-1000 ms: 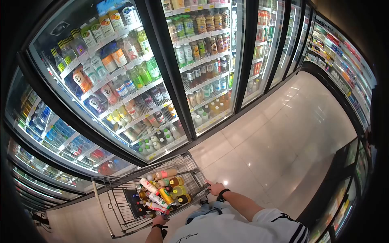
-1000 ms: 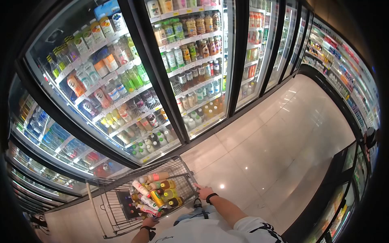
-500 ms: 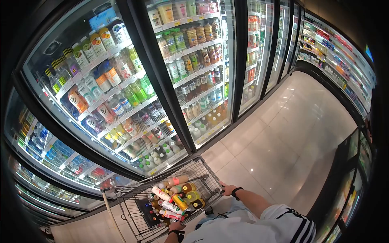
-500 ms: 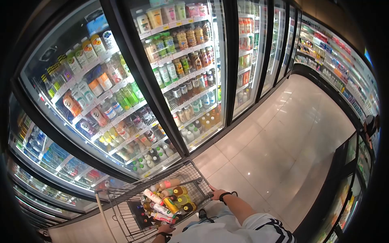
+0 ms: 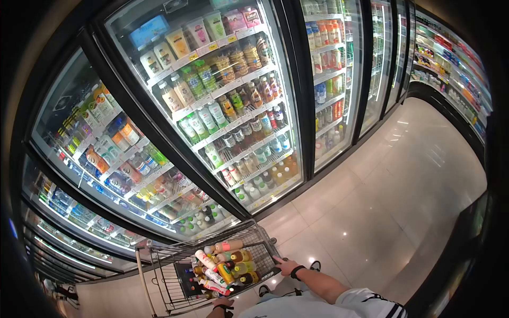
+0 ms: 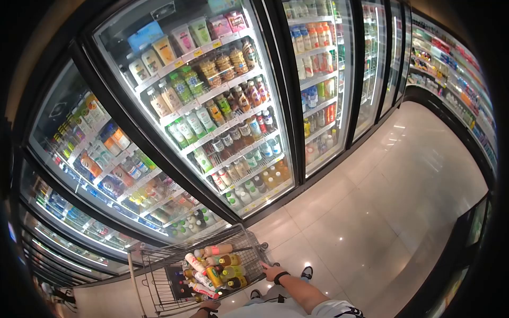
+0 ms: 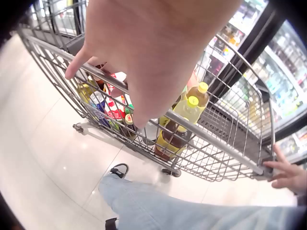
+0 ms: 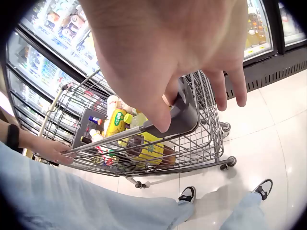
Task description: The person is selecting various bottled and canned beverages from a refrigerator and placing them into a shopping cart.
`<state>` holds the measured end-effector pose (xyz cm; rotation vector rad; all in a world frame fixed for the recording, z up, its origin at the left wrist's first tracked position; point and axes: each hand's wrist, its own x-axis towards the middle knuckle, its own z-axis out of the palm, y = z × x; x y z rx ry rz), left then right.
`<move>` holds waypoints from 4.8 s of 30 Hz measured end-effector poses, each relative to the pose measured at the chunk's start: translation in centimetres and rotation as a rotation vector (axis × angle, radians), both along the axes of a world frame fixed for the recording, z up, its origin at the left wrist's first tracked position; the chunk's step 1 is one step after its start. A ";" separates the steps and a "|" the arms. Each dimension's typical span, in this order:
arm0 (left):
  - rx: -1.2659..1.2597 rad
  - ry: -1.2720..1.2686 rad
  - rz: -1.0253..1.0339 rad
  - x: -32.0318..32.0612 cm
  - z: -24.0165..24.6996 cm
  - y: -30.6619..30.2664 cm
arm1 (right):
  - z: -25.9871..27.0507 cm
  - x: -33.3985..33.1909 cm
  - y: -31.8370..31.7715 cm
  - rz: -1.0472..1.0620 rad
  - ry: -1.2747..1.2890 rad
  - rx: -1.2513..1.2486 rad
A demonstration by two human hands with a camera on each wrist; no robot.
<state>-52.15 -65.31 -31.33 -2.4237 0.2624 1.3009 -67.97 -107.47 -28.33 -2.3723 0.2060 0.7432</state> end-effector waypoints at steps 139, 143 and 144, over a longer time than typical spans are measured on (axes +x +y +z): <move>-0.408 -0.563 0.243 -13.0 5.9 -32.4 | -2.2 -2.5 -42.4 0.198 0.289 -0.296; -0.228 -0.480 0.399 -12.4 6.4 -33.8 | -2.3 0.0 -46.6 0.087 0.065 0.239; -0.208 -0.495 0.400 -12.2 6.5 -34.2 | -3.1 0.6 -47.9 -0.042 -0.123 0.357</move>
